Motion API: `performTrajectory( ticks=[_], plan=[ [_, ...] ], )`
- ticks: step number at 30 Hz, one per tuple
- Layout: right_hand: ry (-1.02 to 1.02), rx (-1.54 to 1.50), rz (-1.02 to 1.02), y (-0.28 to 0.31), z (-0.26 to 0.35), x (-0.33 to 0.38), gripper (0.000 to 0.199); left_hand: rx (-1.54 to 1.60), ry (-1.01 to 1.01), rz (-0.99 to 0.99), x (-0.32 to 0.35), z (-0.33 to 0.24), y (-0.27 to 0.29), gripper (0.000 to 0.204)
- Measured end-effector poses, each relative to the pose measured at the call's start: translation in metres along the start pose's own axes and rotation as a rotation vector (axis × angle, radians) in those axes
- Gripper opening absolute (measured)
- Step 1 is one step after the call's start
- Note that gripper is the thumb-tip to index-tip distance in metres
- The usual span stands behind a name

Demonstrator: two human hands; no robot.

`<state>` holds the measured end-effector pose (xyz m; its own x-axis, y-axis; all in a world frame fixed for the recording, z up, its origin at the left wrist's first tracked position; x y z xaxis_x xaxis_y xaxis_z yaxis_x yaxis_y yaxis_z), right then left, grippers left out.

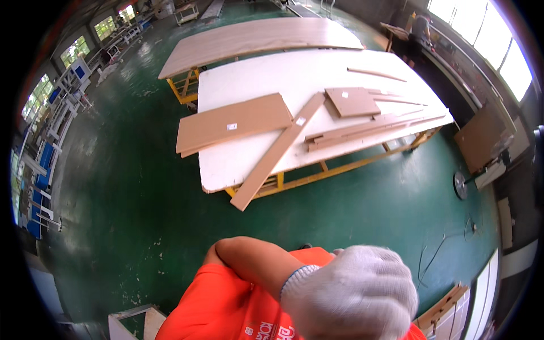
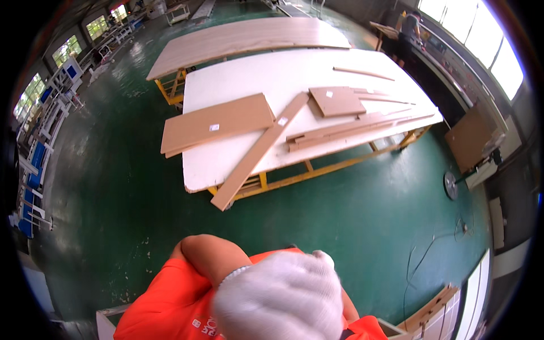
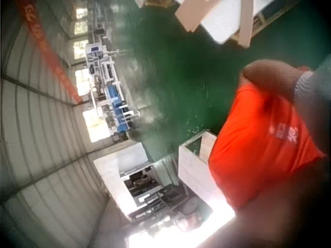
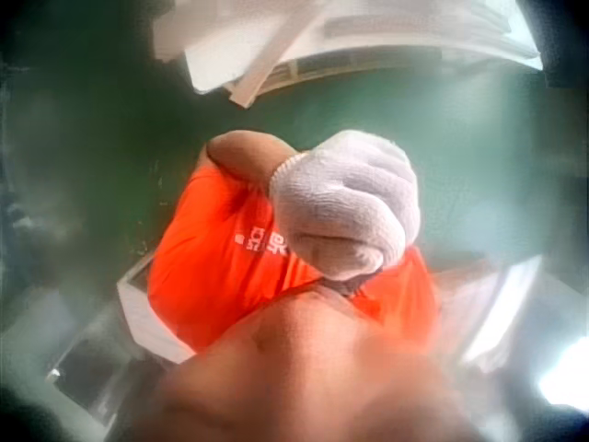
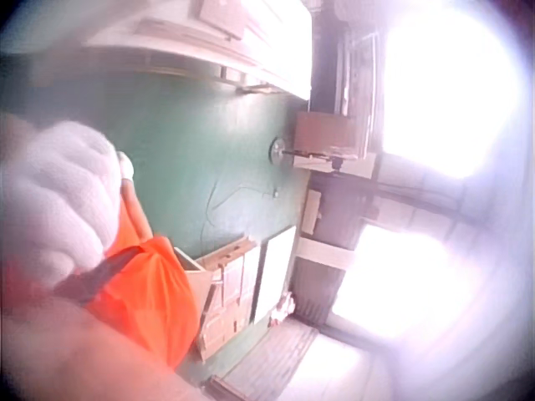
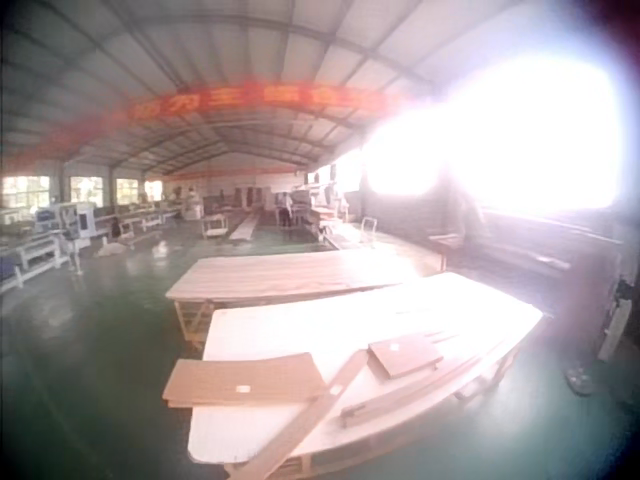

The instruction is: The person picks up and moves large flat furniture panels and components between various workstations, workbenches, and stacks on the factory floor.

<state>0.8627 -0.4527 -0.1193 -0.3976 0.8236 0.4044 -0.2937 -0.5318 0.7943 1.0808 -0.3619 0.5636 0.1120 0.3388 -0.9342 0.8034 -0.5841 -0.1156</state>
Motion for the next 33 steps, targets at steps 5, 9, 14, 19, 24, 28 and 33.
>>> performTrajectory(
  ticks=[5, 9, 14, 19, 24, 28, 33],
  plan=[
    [0.258, 0.119, -0.132, 0.043, -0.004, -0.063, 0.05, -0.062, 0.848, -0.411, 0.116, 0.148, 0.108, 0.011],
    [-0.128, -0.298, -0.076, 0.162, 0.053, -0.059, 0.041, 0.001, 1.017, -0.691, 0.221, 0.207, 0.185, 0.013],
    [-0.064, -0.144, -0.269, 0.242, 0.113, -0.117, 0.043, -0.393, 1.198, -1.063, 0.388, 0.2, 0.353, 0.016],
    [-0.119, -0.052, -0.218, 0.221, 0.16, -0.164, 0.045, -1.408, 1.364, -0.817, 0.496, 0.103, 0.529, 0.033],
    [-0.092, -0.036, 0.137, 0.158, 0.248, -0.18, 0.048, -1.556, 1.527, -0.327, 0.484, 0.115, 0.621, 0.06],
    [-0.102, 0.059, 0.249, 0.147, 0.274, -0.183, 0.054, -1.601, 1.604, 0.161, 0.493, 0.197, 0.673, 0.083],
    [-0.427, 0.109, 0.126, 0.165, 0.237, -0.141, 0.058, -1.627, 1.611, 0.369, 0.474, 0.273, 0.72, 0.079]
  ],
)
Point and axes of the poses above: each hand's wrist, its own x-axis away from the middle knuckle, its own y-axis out of the back of the hand, z = x × y, the point moved 10 cm from there along -x, towards the middle knuckle, and after that the axes turned 14 degrees about x, right-handed, at the moved point
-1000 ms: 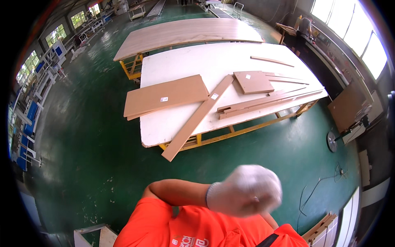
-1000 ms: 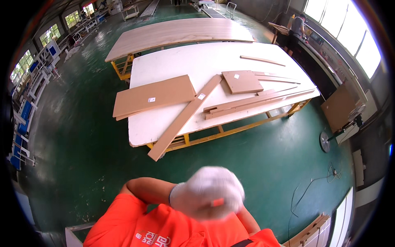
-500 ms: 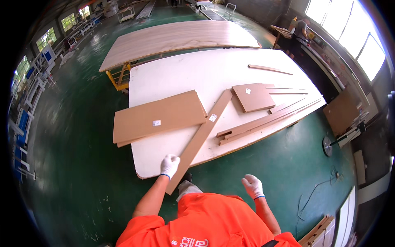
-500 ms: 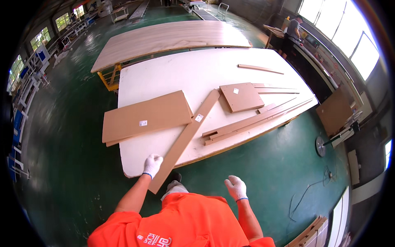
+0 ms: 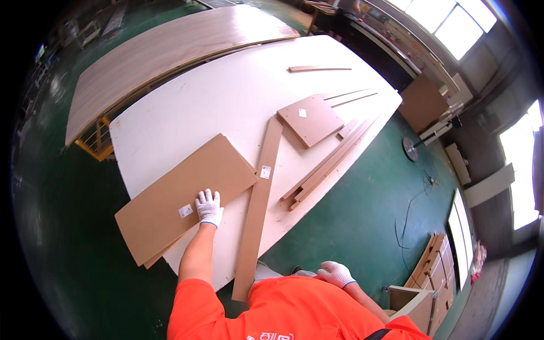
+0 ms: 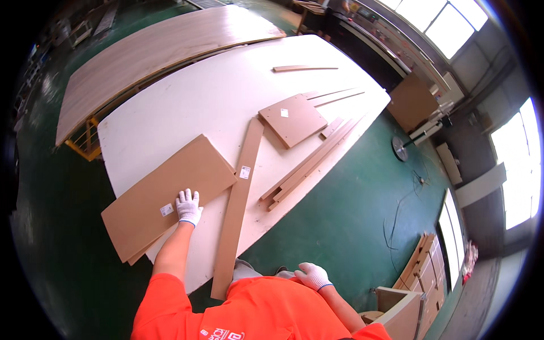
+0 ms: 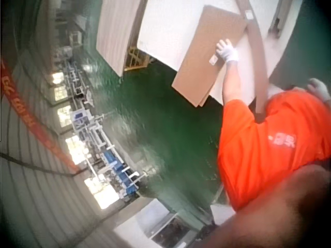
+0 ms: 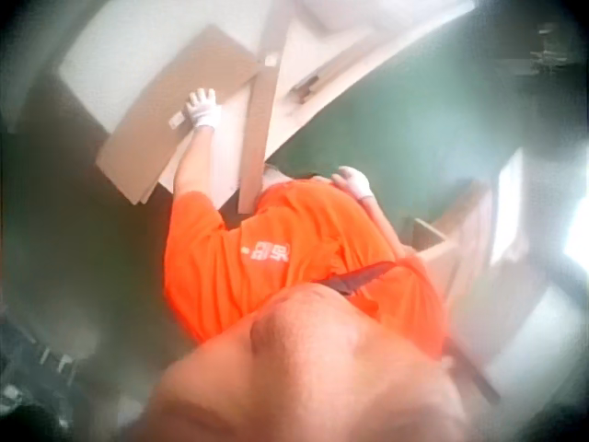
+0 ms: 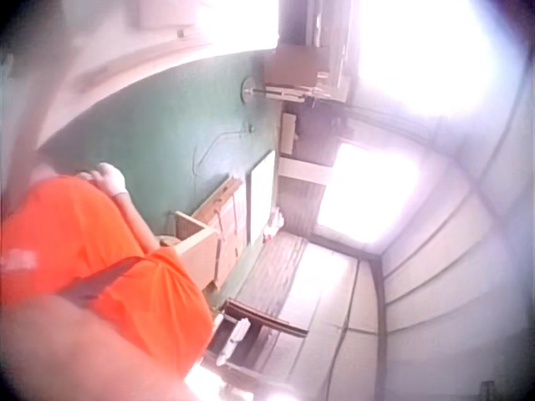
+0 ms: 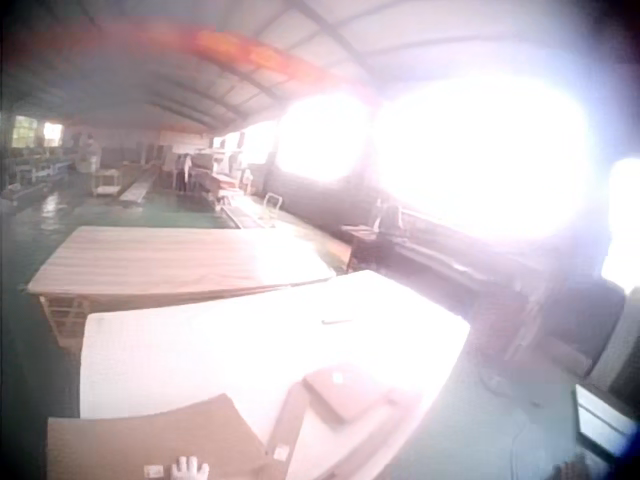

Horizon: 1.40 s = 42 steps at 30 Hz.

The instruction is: The person picks up and moves large flat furniture panels and components between various workstations, workbenches, and stacks on the factory floor.

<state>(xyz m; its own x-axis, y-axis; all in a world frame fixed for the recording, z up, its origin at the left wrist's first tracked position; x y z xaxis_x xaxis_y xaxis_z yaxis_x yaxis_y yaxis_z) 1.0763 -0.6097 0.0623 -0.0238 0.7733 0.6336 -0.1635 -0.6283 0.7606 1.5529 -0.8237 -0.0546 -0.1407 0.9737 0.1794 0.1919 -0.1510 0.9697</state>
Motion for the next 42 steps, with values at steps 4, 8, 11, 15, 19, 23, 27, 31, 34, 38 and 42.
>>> performTrajectory(
  ticks=[4, 8, 11, 15, 19, 23, 27, 31, 34, 38, 42],
  plan=[
    [-0.179, -0.104, 0.046, -0.035, -0.033, 0.02, 0.06, 0.032, 0.09, 0.03, -0.036, 0.002, 0.018, 0.077],
    [-0.204, -0.225, 0.113, -0.061, -0.04, 0.035, 0.058, 0.077, 0.132, -0.022, -0.056, -0.002, 0.01, 0.081],
    [-0.192, -0.317, 0.078, -0.079, -0.055, 0.038, 0.055, 0.2, 0.014, -0.115, -0.031, -0.044, 0.009, 0.086],
    [-0.215, -0.341, 0.103, -0.092, -0.086, 0.035, 0.056, 0.368, 0.101, 0.146, 0.057, -0.129, -0.012, 0.111],
    [-0.154, -0.322, 0.126, -0.106, -0.12, 0.01, 0.063, 0.355, 0.388, 0.134, 0.116, -0.116, -0.042, 0.123],
    [-0.144, -0.273, 0.165, -0.08, -0.155, 0.012, 0.062, 0.336, 0.525, 0.217, 0.124, -0.112, -0.049, 0.105],
    [-0.116, -0.205, 0.065, -0.065, -0.204, 0.004, 0.06, 0.311, 0.536, 0.187, 0.156, -0.107, -0.043, 0.093],
    [-0.245, -0.282, 0.031, -0.072, -0.268, 0.016, 0.06, 0.264, 0.532, 0.25, 0.194, -0.09, -0.045, 0.095],
    [-0.243, -0.265, 0.039, -0.087, -0.287, 0.01, 0.06, 0.207, 0.555, 0.237, 0.221, -0.059, -0.03, 0.095],
    [-0.193, -0.218, 0.096, -0.102, -0.262, 0.001, 0.06, 0.188, 0.495, 0.245, 0.23, -0.017, -0.03, 0.09],
    [-0.155, -0.47, 0.132, -0.159, -0.239, -0.041, 0.055, 0.188, 0.418, 0.263, 0.212, -0.029, -0.017, 0.083]
  ],
)
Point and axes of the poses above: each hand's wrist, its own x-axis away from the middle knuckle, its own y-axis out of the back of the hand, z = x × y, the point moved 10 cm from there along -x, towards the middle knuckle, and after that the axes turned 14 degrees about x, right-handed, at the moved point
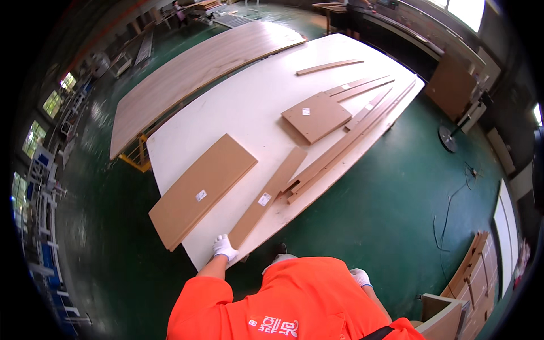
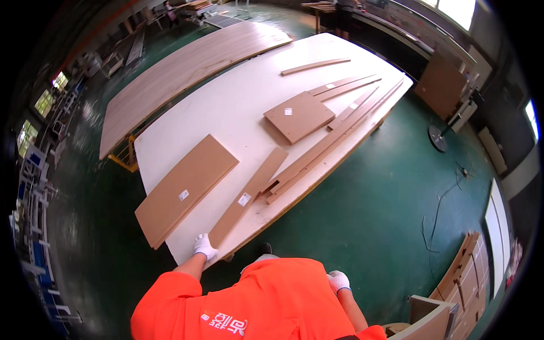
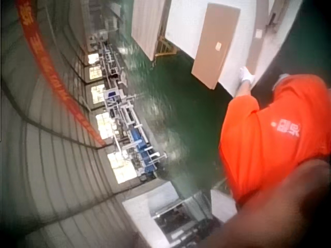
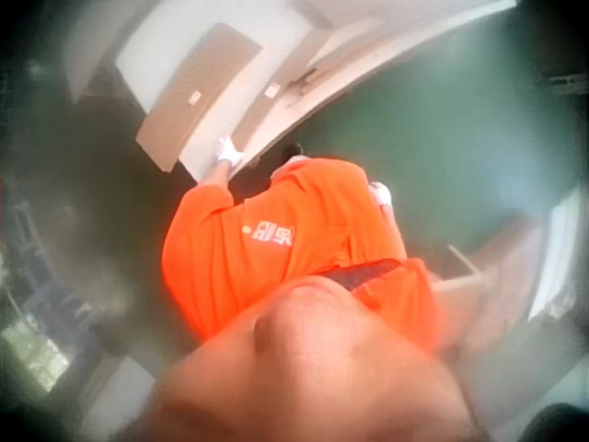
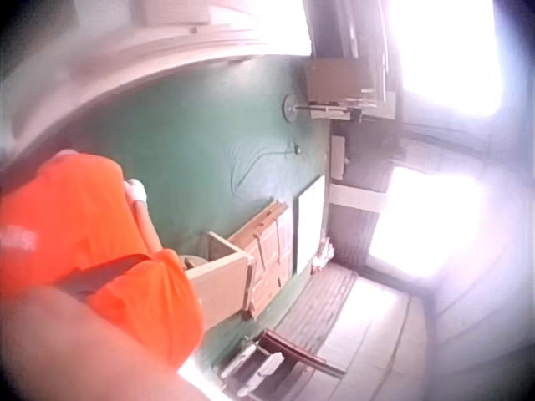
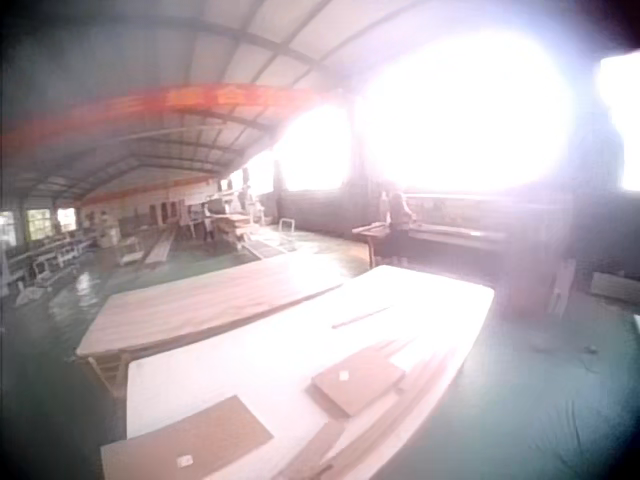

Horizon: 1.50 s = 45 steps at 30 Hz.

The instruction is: The person picks up and moves large flat furniture panels and components between various workstations, workbenches, and stacks on the factory floor.

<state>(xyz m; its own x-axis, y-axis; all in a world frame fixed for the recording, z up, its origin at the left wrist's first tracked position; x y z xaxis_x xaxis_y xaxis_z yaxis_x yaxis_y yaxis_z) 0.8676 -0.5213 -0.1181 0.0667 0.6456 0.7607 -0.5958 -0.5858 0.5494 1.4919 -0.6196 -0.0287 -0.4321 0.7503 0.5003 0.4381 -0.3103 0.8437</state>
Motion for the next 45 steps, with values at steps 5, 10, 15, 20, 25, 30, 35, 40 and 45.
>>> performTrajectory(
  ticks=[5, 10, 15, 20, 25, 30, 35, 40, 45],
  plan=[
    [0.047, -0.186, 0.075, -0.066, -0.004, -0.084, 0.051, 0.022, -0.055, 0.03, -0.02, -0.005, -0.021, 0.089],
    [0.098, 0.091, 0.026, 0.004, 0.146, -0.017, 0.053, 0.213, -0.079, -0.164, -0.027, 0.055, -0.002, 0.086],
    [-0.048, 0.111, -0.003, 0.029, 0.157, 0.016, 0.054, 0.343, 0.436, -0.741, -0.046, 0.21, 0.087, 0.074],
    [-0.158, 0.284, 0.044, 0.04, 0.158, 0.039, 0.055, 0.419, 0.765, -0.612, -0.069, 0.308, 0.106, 0.079],
    [-0.215, 0.285, 0.025, 0.032, 0.134, 0.048, 0.057, 0.994, 0.852, -0.602, -0.112, 0.396, 0.077, 0.075],
    [-0.222, 0.216, 0.004, 0.02, 0.135, 0.06, 0.059, 1.207, 0.729, -0.593, -0.125, 0.416, 0.049, 0.063],
    [-0.291, 0.068, 0.058, -0.013, 0.113, 0.074, 0.062, 1.154, 0.863, -0.57, -0.099, 0.36, 0.045, 0.062],
    [-0.301, 0.038, 0.057, -0.01, 0.104, 0.08, 0.059, 1.217, 0.869, -0.543, -0.088, 0.316, 0.038, 0.056],
    [-0.238, -0.005, -0.009, 0.001, 0.067, 0.083, 0.054, 1.009, 0.789, -0.477, -0.075, 0.252, 0.055, 0.063]
  ],
)
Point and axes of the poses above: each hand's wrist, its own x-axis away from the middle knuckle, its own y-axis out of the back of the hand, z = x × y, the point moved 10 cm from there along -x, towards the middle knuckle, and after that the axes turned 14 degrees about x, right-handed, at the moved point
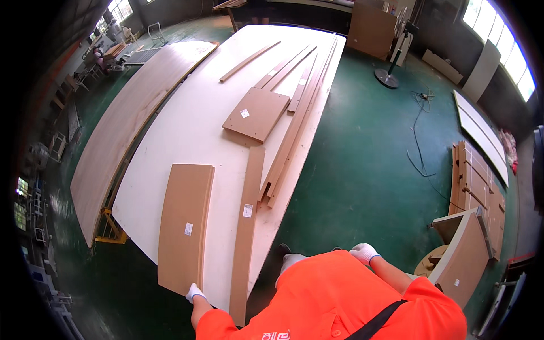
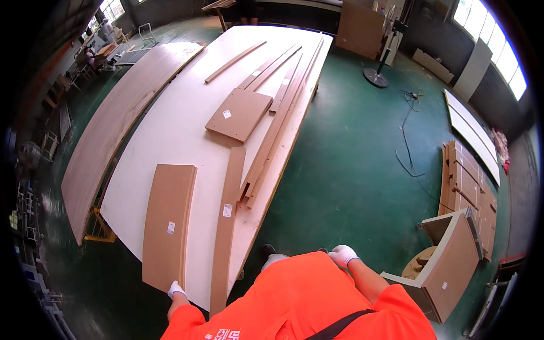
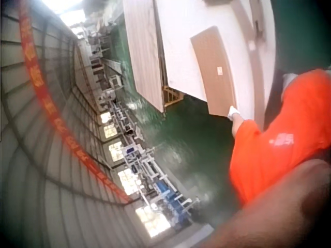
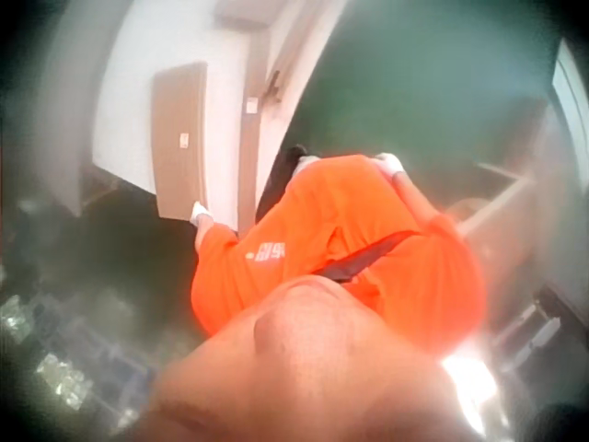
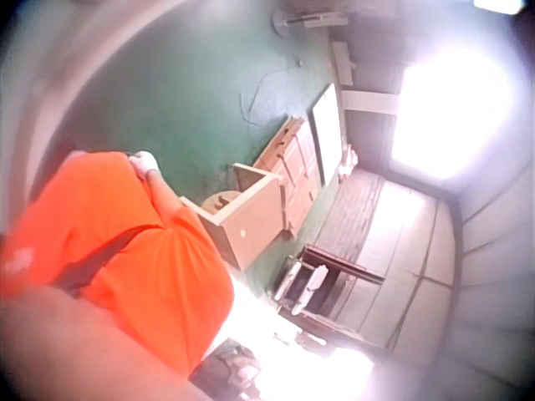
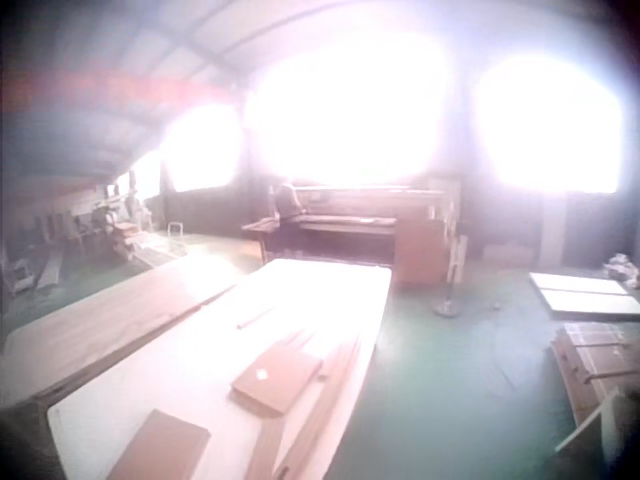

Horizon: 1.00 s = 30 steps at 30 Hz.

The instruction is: The person picks up and moves large flat furniture panels and components between various workstations, workbenches, and stacks on the factory floor.

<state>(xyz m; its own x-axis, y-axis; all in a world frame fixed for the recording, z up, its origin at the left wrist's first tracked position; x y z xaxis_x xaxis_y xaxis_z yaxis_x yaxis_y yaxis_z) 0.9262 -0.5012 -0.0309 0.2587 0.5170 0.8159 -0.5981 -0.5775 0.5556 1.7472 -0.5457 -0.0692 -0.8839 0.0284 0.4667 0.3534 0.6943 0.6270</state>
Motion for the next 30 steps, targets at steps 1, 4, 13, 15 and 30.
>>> performTrajectory(
  ticks=[1, 4, 13, 15, 30],
  plan=[
    [-0.01, -0.035, -0.019, -0.002, -0.021, -0.003, 0.054, -0.17, -0.054, -0.071, 0.038, -0.021, -0.009, 0.064],
    [0.048, -0.071, -0.057, -0.01, -0.06, -0.022, 0.055, -0.315, -0.324, -0.039, 0.073, -0.042, -0.039, 0.077],
    [0.164, 0.001, -0.152, 0.06, -0.085, -0.049, 0.055, -0.495, -0.786, 0.444, 0.294, -0.038, -0.147, 0.078],
    [0.227, -0.054, -0.211, 0.085, -0.058, -0.055, 0.055, -0.483, -0.756, 0.502, 0.298, -0.022, -0.148, 0.077],
    [0.4, -0.226, -0.167, 0.227, 0.152, -0.174, 0.038, 0.163, -0.603, 0.945, 0.35, -0.093, -0.316, 0.062]
  ],
)
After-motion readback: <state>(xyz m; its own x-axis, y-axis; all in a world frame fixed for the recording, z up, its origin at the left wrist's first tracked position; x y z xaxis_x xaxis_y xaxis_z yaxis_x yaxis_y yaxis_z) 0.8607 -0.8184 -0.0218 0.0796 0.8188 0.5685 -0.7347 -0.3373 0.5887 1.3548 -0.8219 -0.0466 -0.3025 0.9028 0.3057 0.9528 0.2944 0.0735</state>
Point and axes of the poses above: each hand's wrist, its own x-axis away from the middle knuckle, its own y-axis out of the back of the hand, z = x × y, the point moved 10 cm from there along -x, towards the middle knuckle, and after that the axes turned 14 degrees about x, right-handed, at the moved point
